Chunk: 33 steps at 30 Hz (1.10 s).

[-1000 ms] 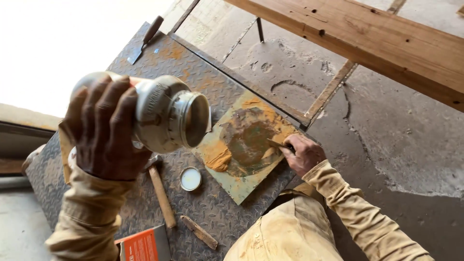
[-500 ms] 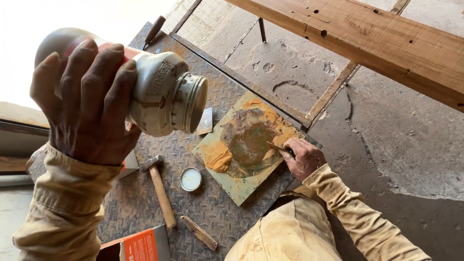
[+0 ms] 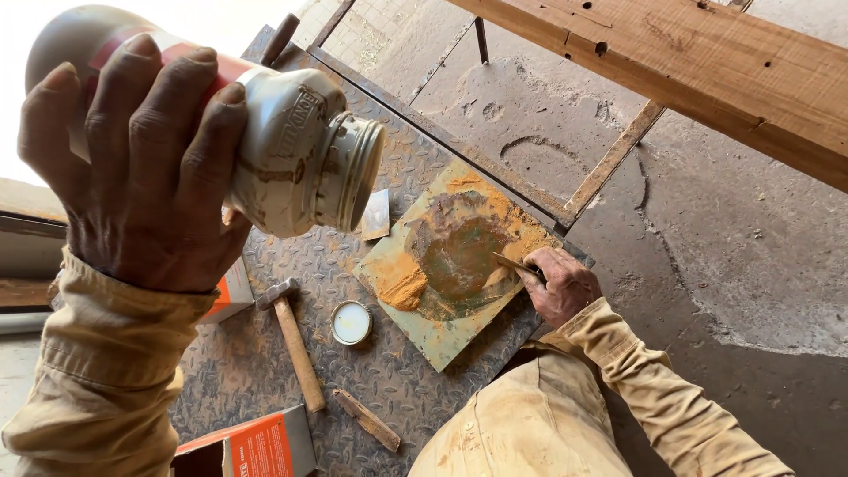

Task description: The person scrapes the surface of a long wooden plank with a small metal scraper blade, working along holes and marks on the board. They then carry the scraper to a work table, place a board with wood filler powder on it, and pour liquid hardener from a bottle onto the filler to mix a patching compound.

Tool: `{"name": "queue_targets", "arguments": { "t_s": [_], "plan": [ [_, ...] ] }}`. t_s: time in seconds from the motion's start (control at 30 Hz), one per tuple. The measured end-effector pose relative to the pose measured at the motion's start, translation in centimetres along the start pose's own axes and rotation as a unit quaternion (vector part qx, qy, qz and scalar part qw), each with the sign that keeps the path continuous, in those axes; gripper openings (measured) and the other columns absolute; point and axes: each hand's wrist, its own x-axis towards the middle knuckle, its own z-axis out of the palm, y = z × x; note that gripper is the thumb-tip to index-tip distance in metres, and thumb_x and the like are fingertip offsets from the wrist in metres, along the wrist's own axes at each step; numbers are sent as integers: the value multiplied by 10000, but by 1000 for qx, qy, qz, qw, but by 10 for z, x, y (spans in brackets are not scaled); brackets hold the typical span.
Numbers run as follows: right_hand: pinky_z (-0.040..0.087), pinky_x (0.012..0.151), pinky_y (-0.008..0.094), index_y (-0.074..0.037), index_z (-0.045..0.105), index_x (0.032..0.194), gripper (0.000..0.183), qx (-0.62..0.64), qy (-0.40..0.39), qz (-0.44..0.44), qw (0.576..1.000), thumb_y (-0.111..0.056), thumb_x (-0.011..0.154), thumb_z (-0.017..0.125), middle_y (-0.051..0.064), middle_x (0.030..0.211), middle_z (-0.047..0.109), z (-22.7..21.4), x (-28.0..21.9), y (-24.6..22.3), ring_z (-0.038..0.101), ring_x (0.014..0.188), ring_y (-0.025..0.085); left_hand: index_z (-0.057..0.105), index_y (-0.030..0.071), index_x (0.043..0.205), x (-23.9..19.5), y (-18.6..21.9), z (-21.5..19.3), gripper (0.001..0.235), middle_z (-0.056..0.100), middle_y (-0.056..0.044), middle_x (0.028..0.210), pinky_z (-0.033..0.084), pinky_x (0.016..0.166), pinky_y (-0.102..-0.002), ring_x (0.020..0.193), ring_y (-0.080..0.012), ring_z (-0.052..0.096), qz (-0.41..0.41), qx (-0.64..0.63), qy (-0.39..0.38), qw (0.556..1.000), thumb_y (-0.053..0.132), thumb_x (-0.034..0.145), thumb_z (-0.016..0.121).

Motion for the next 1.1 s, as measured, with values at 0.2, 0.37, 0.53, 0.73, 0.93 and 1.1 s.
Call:
{"name": "queue_targets", "arguments": {
  "t_s": [0.2, 0.37, 0.53, 0.73, 0.93, 1.1],
  "plan": [
    [549, 793, 440, -68, 674, 1028, 197, 5, 18, 0, 1000, -147, 854, 718, 126, 971, 714, -2, 1, -1, 686, 938, 351, 539, 45, 1393, 1, 0, -2, 414, 559, -148, 1448, 225, 1225, -553, 1408, -348, 537, 5, -22, -2, 1000, 214, 1028, 635],
    [554, 797, 436, -61, 672, 1036, 189, 5, 10, 5, 1000, -164, 884, 715, 133, 990, 716, -2, 2, 0, 690, 940, 351, 545, 45, 1393, -6, 1, 7, 414, 552, -150, 1451, 214, 1240, -560, 1422, -344, 531, 3, -25, -4, 1000, 212, 1027, 642],
    [554, 803, 440, -54, 667, 1039, 195, -2, 4, 1, 1000, -161, 883, 713, 139, 1000, 715, -3, 3, 0, 690, 948, 356, 569, 54, 1386, -5, 4, 10, 415, 565, -141, 1445, 206, 1226, -555, 1458, -349, 547, 0, -23, -1, 1000, 229, 1020, 657],
    [554, 803, 439, -56, 665, 1038, 200, -4, 4, 4, 1000, -161, 876, 718, 137, 996, 714, -4, 2, -2, 690, 946, 353, 570, 44, 1397, -3, 9, 10, 429, 568, -145, 1459, 205, 1233, -556, 1464, -354, 540, -7, -42, 4, 999, 209, 1014, 671],
    [556, 802, 437, -66, 667, 1031, 196, -6, 4, 11, 1000, -164, 873, 730, 125, 992, 718, -2, 1, -2, 692, 948, 345, 570, 50, 1398, 0, 15, 11, 448, 572, -138, 1493, 205, 1240, -545, 1466, -347, 528, -19, -46, 0, 999, 193, 992, 696],
    [558, 810, 438, -64, 669, 1034, 208, -10, 7, 3, 1000, -154, 856, 730, 125, 999, 723, -3, 0, -3, 694, 954, 346, 585, 57, 1439, -2, 19, 14, 506, 592, -130, 1509, 210, 1237, -543, 1462, -341, 533, -32, -51, -1, 998, 183, 968, 719]
  ]
}}
